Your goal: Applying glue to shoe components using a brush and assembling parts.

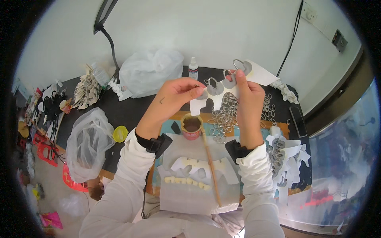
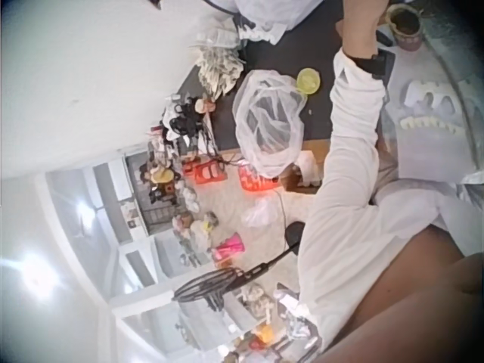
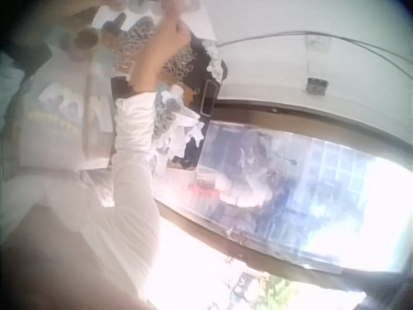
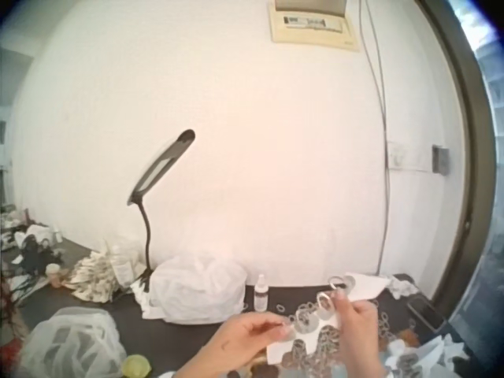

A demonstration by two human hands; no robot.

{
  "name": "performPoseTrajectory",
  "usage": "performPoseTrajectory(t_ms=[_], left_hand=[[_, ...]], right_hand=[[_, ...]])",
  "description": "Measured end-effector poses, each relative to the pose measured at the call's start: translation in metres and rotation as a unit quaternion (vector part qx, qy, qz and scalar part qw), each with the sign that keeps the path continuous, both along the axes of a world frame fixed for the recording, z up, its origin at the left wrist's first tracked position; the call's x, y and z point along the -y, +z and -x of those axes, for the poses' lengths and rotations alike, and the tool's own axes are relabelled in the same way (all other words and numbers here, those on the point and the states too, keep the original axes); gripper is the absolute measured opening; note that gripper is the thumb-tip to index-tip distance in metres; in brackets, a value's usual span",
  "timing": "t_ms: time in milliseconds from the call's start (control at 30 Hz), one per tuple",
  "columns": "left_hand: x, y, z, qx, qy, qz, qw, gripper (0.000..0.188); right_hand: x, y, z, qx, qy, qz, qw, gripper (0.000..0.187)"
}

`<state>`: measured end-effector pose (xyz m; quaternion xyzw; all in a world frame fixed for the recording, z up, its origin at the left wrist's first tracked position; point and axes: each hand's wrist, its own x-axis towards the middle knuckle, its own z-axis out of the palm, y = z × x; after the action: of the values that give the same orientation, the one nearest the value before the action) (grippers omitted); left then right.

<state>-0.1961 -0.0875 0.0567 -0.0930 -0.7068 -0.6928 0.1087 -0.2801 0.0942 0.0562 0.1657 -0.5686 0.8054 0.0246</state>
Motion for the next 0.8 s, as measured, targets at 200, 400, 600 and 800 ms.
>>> performPoseTrajectory(t_ms=[200, 400, 600, 800], left_hand=[[-0.002, 0.0, 0.0, 0.014, -0.027, -0.012, 0.999, 0.02], [-0.008, -0.001, -0.002, 0.01, -0.06, -0.028, 0.998, 0.021], [-0.01, -0.003, 0.0, 0.012, -0.061, -0.09, 0.994, 0.026], [-0.014, -0.005, 0.003, 0.052, -0.04, -0.128, 0.99, 0.022]], right_hand=[[-0.003, 0.003, -0.003, -0.052, -0.016, -0.036, 0.998, 0.038], [-0.002, -0.003, 0.004, -0.037, -0.014, -0.01, 0.999, 0.038], [0.001, -0.001, 0.004, 0.035, -0.007, 0.08, 0.996, 0.037], [0.003, 0.0, 0.0, 0.02, -0.012, 0.082, 0.996, 0.037]])
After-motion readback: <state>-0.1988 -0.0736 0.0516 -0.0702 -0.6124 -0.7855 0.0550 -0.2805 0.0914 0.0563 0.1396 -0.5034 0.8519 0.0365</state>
